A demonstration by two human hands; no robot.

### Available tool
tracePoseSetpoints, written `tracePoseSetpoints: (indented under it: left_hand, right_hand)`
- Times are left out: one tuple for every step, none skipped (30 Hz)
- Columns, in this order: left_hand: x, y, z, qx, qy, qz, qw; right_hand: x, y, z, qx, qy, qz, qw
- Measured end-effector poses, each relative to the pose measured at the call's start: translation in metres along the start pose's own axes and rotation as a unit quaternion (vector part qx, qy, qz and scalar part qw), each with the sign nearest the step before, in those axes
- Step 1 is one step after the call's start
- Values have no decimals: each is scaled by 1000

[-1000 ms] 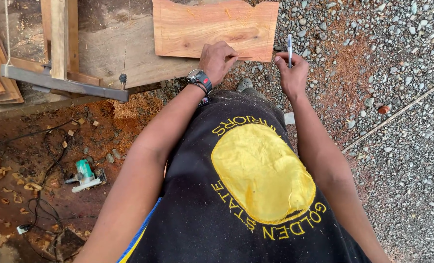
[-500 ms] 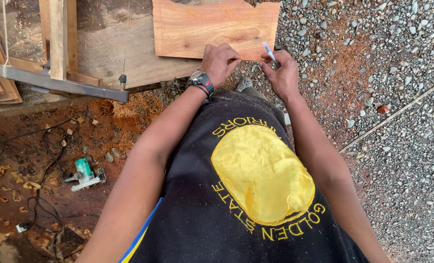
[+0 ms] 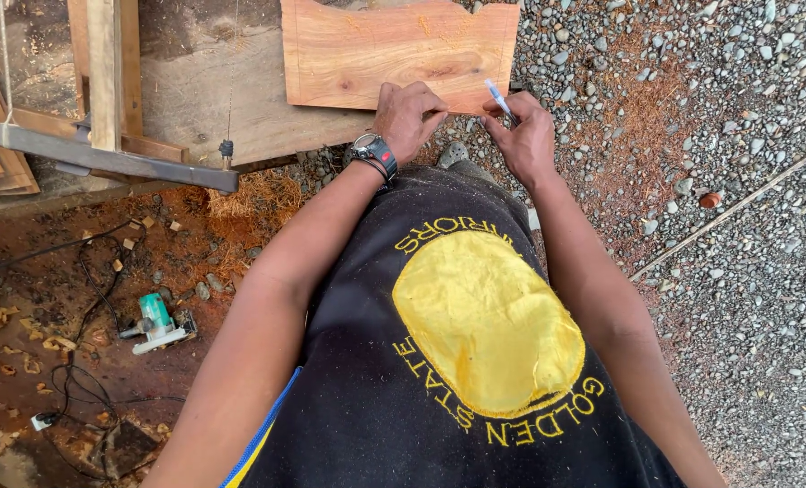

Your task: Marking and measuring a piece of wood using a pen and a square ruler

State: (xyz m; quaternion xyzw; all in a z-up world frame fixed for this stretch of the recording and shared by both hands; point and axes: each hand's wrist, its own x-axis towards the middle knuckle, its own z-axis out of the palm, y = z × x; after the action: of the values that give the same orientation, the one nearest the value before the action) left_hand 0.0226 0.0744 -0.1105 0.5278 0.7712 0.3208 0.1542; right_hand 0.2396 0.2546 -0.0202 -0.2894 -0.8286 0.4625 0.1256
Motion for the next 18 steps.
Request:
tracePoseSetpoints:
  left_hand:
    - [-1,1,0,0,0,-4,1000]
    - [-2,2,-1,-1,-1,-4,1000]
    - [-1,3,-2,-1,1,-4,1000]
    - [-1,4,-3,-1,3,-5,1000]
    - [-1,3,-3,-1,3,-5,1000]
    - [-1,2,-2,-3,7,-6,1000]
    - [-1,2,-1,-4,11,-6,1000]
    - [-2,2,0,-5,10,-7,1000]
    - [-2,2,1,2,13,-7,1000]
    - [-2,1,2,8,15,-6,1000]
    - [-2,1,1,8,16,-7,1000]
    - [-2,1,0,5,18,-4,1000]
    - [-3,2,0,3,19,-1,1000]
    - [-3,2,1,2,20,-2,1000]
    - [-3,2,1,4,19,1,1000]
    - [-3,2,1,5,18,5,1000]
    - [-3,2,0,5,18,4,1000]
    - [-3,3,0,11,22,9,1000]
  right_hand:
    - [0,0,0,3,-3,-5,1000]
    - [-1,0,0,4,-4,-4,1000]
    - [-1,-1,0,-1,-5,-4,1000]
    - [0,-1,0,-6,-6,-5,1000]
    - [1,0,1,-6,-6,-4,1000]
    - [2,2,2,-5,-7,-13,1000]
    - [2,4,3,-4,-8,-21,1000]
    - [1,4,3,-4,-9,-21,1000]
    - [1,4,4,-6,-9,-23,1000]
    - [2,3,4,-8,-9,-25,1000]
    - [2,3,5,-9,-9,-25,1000]
    - [3,2,5,-14,-10,-24,1000]
    - [2,2,6,-20,-10,-22,1000]
    - [2,2,6,-20,-11,-22,999]
    - [2,3,6,-23,-11,-27,999]
    - [2,3,6,-25,-11,-33,999]
    - [4,6,7,-26,-11,-33,999]
    - [5,10,8,-17,-10,-34,999]
